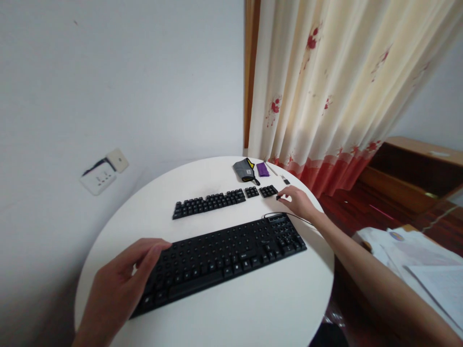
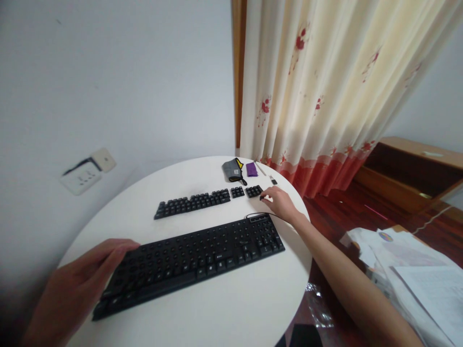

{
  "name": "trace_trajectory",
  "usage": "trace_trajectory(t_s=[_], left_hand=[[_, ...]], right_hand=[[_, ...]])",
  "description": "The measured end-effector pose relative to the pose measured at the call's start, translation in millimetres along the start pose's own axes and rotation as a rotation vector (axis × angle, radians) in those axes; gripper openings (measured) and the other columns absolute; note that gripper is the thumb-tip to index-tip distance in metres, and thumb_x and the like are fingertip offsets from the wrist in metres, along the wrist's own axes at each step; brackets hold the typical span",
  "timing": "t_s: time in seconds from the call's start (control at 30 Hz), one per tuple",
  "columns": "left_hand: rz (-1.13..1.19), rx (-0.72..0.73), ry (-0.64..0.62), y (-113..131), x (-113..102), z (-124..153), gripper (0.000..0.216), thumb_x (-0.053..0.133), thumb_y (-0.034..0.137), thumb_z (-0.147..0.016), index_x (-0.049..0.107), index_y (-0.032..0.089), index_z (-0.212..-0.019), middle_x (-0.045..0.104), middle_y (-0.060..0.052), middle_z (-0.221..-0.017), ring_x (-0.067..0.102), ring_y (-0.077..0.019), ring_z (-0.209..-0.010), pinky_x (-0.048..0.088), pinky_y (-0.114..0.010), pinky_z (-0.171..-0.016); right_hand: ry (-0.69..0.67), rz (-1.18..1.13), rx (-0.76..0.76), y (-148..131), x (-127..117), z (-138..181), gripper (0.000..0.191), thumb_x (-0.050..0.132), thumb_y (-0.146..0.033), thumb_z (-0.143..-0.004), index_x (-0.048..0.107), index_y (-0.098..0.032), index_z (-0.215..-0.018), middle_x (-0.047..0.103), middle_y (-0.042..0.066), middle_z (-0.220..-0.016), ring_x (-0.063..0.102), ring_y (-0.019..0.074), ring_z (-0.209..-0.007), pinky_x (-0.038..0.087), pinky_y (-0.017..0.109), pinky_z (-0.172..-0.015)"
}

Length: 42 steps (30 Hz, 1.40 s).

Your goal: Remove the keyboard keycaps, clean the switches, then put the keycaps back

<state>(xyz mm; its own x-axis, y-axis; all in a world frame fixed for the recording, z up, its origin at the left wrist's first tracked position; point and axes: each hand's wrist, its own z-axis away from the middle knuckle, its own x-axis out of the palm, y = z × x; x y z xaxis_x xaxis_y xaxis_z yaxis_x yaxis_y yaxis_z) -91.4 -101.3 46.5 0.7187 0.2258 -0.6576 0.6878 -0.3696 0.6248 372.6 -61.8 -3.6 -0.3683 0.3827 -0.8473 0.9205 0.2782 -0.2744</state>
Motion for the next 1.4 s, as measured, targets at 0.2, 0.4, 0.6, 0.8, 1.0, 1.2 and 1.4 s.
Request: trace_trajectory(t_s=[0.2,0.4,0.6,0.8,1.0,1.2,1.4], left_hand=[[-0.019,-0.182,0.003,-18.7,2.1,3.2,0.038,0.053,0.061,-0.076,0.074,0.03,-0.079,0.075,0.002,-0.092,0.07,-0.0259,-0.092,0.05,-0.036,-0.095],[-0.014,-0.257,-0.015,-24.0,6.9,0.7,0.039,0.053,0.062,-0.072,0.074,0.03,-0.079,0.076,0.002,-0.093,0.069,-0.0274,-0.096,0.049,-0.037,-0.097],[-0.018,-0.265,-0.028,-28.6,8.2,3.8,0.041,0.053,0.063,-0.071,0.075,0.03,-0.08,0.076,0.002,-0.097,0.068,-0.0285,-0.101,0.047,-0.038,-0.098],[-0.062,-0.263,-0.014,-27.0,2.5,4.2,0.04,0.053,0.062,-0.071,0.076,0.03,-0.081,0.077,0.003,-0.093,0.07,-0.0259,-0.093,0.051,-0.032,-0.088],[-0.136,-0.267,0.009,-22.5,-5.0,2.8,0.04,0.05,0.059,-0.071,0.076,0.03,-0.078,0.077,0.003,-0.084,0.071,-0.023,-0.077,0.053,-0.028,-0.065],[-0.195,-0.381,-0.037,-53.1,-5.1,3.6,0.044,0.052,0.056,-0.075,0.073,0.025,-0.098,0.076,0.0,-0.08,0.069,-0.0213,-0.062,0.052,-0.027,-0.056],[-0.273,-0.367,-0.165,-69.6,-1.7,8.7,0.044,0.045,0.051,-0.086,0.067,0.021,-0.108,0.073,-0.002,-0.072,0.069,-0.0211,-0.067,0.049,-0.026,-0.06]], right_hand=[[-0.085,-0.286,-0.1,-33.2,-35.9,58.8,0.011,0.065,-0.028,-0.092,0.073,-0.022,-0.094,0.072,0.006,-0.094,0.063,0.0197,-0.089,0.051,0.033,-0.081],[-0.215,-0.268,-0.164,-44.8,-38.5,88.3,0.012,0.062,-0.022,-0.093,0.073,-0.022,-0.087,0.073,0.005,-0.093,0.062,0.0195,-0.089,0.051,0.034,-0.08],[-0.25,-0.18,-0.195,-46.6,-41.0,88.5,0.015,0.06,-0.021,-0.094,0.073,-0.021,-0.087,0.073,0.006,-0.093,0.06,0.0203,-0.089,0.05,0.034,-0.08],[-0.239,-0.12,-0.213,-48.7,-40.1,89.1,0.018,0.057,-0.019,-0.095,0.073,-0.021,-0.087,0.072,0.006,-0.093,0.06,0.0205,-0.088,0.05,0.034,-0.08],[-0.235,-0.086,-0.18,-56.2,-42.5,95.7,0.019,0.055,-0.026,-0.096,0.073,-0.021,-0.091,0.07,0.008,-0.1,0.059,0.0223,-0.093,0.052,0.037,-0.081],[-0.176,-0.057,-0.103,-61.7,-41.1,110.5,0.019,0.056,-0.03,-0.095,0.074,-0.023,-0.092,0.066,0.01,-0.106,0.059,0.0248,-0.097,0.056,0.041,-0.081],[-0.079,-0.079,-0.059,-55.1,-28.8,123.0,0.021,0.053,-0.03,-0.097,0.073,-0.025,-0.1,0.066,0.01,-0.108,0.062,0.0244,-0.099,0.056,0.04,-0.083]])
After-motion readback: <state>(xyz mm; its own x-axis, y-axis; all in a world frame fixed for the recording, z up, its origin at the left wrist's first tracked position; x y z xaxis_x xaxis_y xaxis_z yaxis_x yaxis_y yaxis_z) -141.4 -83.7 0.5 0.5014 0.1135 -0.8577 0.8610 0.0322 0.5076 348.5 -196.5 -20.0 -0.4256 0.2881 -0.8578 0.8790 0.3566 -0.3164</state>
